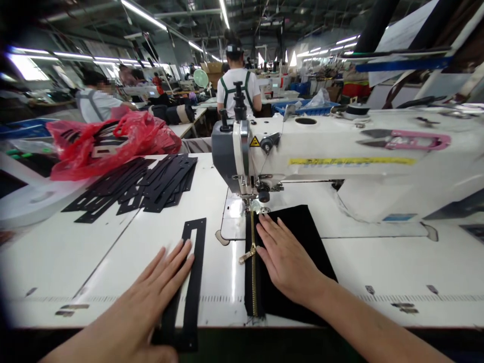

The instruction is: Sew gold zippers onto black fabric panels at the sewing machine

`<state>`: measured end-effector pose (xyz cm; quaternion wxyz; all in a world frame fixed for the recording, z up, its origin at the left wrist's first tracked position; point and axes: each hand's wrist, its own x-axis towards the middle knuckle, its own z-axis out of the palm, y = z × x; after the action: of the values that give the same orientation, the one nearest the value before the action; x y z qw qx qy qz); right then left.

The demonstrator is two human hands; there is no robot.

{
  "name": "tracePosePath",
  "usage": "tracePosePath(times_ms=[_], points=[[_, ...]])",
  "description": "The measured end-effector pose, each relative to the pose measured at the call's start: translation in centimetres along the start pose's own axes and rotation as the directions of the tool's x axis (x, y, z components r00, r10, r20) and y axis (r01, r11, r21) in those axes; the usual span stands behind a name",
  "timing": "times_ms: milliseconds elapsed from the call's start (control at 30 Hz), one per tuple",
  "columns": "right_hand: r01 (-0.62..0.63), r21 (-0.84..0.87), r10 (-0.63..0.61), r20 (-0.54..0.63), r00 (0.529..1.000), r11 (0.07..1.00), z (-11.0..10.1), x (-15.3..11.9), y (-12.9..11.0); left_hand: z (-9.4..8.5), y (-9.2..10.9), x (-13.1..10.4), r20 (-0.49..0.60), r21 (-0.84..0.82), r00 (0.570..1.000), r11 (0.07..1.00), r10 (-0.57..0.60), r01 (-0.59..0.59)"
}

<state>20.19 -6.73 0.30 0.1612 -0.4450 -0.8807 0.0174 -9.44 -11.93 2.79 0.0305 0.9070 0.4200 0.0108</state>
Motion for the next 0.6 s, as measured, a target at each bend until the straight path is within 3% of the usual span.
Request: tracePosePath(times_ms=[100,200,367,467,600], points=[[0.029,-0.049,-0.027,0.033,0.999,0.998,0.0,0.0,0.0,1.0,1.2,-1.4,-0.019,0.103,1.000,0.995,0.000,0.002],[0.045,-0.078,-0.040,0.066,0.997,0.996,0.0,-0.1,0.2,1.8,1.2,-1.8,-0.077,0.180,0.996,0.983,0.039,-0.025],[0.051,-0.121,-0.047,0.036,0.998,0.991,0.1,-0.1,0.2,1.1,-0.5,-1.5,-0.186,0.043,0.973,0.990,0.139,-0.133],[0.048,-0.151,-0.041,0.050,0.998,0.987,0.0,0.0,0.0,0.7,-1.3,-0.9,-0.202,-0.019,0.977,0.997,0.070,-0.075],[0.053,-0.150,-0.044,0.067,0.997,0.987,-0.3,-0.1,-0.2,1.8,-2.2,0.4,-0.258,-0.026,0.966,1.000,0.000,-0.007]])
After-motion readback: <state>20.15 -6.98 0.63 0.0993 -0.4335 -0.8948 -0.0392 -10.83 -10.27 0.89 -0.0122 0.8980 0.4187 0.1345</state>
